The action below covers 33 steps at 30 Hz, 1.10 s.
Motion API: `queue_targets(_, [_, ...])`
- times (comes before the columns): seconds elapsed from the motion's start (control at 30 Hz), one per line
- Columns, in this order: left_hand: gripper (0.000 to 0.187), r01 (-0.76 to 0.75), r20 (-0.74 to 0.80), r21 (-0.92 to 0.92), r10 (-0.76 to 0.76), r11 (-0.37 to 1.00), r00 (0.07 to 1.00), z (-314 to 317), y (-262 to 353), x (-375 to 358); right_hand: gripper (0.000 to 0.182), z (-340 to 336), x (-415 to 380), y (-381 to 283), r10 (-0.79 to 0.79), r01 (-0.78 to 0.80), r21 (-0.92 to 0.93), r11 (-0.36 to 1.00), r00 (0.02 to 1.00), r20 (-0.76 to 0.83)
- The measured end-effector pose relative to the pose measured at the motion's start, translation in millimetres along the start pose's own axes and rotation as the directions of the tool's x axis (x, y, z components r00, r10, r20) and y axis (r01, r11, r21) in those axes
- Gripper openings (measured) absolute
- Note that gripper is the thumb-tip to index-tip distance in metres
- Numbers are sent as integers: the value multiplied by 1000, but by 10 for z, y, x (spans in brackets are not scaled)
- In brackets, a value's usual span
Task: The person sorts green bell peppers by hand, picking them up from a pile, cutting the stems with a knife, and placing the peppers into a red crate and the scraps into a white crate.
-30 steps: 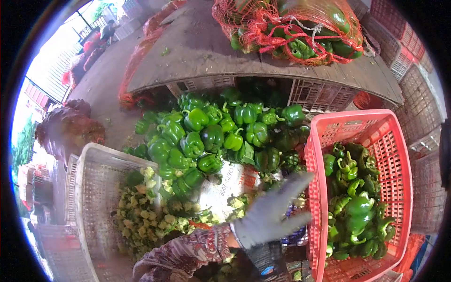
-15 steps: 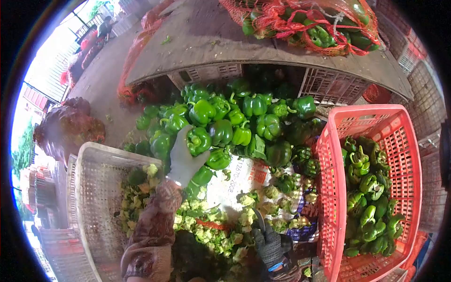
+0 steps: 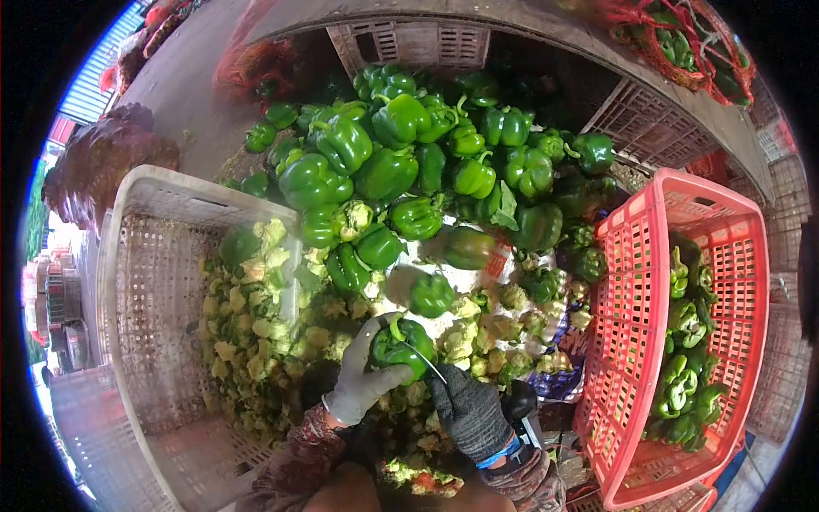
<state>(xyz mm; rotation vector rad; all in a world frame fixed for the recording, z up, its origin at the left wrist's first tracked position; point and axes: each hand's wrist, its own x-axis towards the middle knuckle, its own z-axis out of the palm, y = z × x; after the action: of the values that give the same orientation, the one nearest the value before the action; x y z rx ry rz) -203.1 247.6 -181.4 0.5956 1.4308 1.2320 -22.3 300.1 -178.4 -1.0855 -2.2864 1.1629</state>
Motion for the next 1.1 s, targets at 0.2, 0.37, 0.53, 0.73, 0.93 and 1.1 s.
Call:
queue_targets(0.2, [69,-183,-251,-182,134,966,959,84,-322,-38,22,155,-350,121,98,-94,-34,995,985,142])
queue_targets(0.37, [74,-198,-216,-49,183,979,959,-100,-49,44,33,-2,-465,205,364,-397,112,911,901,235])
queue_targets(0.53, [74,77,289,-147,-32,986,957,46,-79,-82,72,-271,-123,129,253,-384,664,641,923,290])
queue_targets(0.73, [63,74,129,150,-93,986,987,342,-54,-218,86,-46,-161,160,256,-355,678,644,935,246])
queue_targets(0.93, [66,27,69,288,-49,957,996,391,-163,-476,87,-60,-282,121,127,-226,436,871,962,243])
queue_targets(1.1, [51,51,228,279,-118,959,967,348,-192,-441,79,-102,-462,220,113,-266,544,796,948,297])
